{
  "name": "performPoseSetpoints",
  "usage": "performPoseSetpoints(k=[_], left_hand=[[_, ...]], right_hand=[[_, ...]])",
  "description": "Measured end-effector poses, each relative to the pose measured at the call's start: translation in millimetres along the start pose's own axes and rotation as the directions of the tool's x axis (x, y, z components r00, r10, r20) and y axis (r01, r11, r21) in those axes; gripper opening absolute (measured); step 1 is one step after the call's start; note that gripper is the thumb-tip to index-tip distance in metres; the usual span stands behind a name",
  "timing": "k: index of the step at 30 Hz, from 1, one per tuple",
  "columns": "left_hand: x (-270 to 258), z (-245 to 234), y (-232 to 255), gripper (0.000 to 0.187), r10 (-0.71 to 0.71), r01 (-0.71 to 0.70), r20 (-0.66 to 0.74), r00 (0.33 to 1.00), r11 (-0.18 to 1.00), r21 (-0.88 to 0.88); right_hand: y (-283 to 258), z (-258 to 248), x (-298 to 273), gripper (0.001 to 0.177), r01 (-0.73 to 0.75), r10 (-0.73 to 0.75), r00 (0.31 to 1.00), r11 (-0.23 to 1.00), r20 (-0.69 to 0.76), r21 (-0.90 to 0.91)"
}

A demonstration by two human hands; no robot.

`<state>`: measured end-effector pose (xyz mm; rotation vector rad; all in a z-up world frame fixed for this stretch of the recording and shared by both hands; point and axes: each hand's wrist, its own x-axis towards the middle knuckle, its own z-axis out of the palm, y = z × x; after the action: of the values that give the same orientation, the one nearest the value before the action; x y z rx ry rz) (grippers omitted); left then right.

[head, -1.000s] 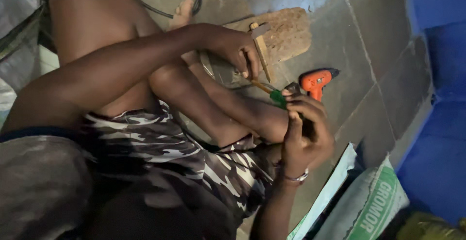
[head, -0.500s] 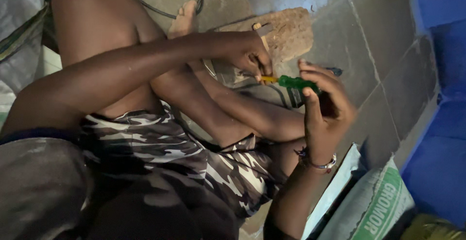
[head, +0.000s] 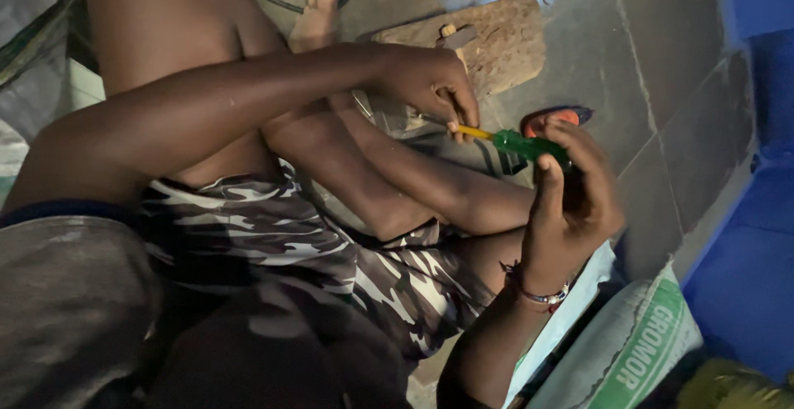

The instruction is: The person uses a screwdriver to drive a screw into a wooden block. They then use a hammer to strike a wooden component while sitting on the floor.

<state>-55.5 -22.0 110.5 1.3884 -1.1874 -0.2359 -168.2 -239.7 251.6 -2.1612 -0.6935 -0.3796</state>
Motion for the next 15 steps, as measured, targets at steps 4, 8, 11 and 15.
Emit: performPoseSetpoints(k=[4, 8, 11, 15], left_hand=[[0.4, 0.1, 4.9, 0.026, -0.126, 0.126, -0.012, 0.992, 0.992, -0.025], [-0.3, 0.5, 9.4, 0.024, -0.133, 0.131, -0.038, 0.99, 0.991, -0.038], [-0.4, 0.8, 10.3, 0.025, -0.155, 0.154, -0.05, 0.987, 0.988, -0.033], [-1.1, -1.1, 6.0, 0.026, -0.143, 0.142, -0.036, 0.989, 0.989, -0.031]], right_hand=[[0.6, 0.0, 0.8, 0.014, 0.0, -0.001, 1.0, 0.999, -0.004, -0.05], [0.7, 0.3, 5.4, 0.014, 0.016, -0.015, 1.0, 0.999, 0.011, -0.04], [0.8, 0.8, 8.9, 0.013, 0.02, -0.019, 1.0, 0.999, 0.024, -0.033], [-1.0, 2.2, 11.0, 0.012, 0.021, -0.021, 0.999, 1.0, 0.033, -0.017]])
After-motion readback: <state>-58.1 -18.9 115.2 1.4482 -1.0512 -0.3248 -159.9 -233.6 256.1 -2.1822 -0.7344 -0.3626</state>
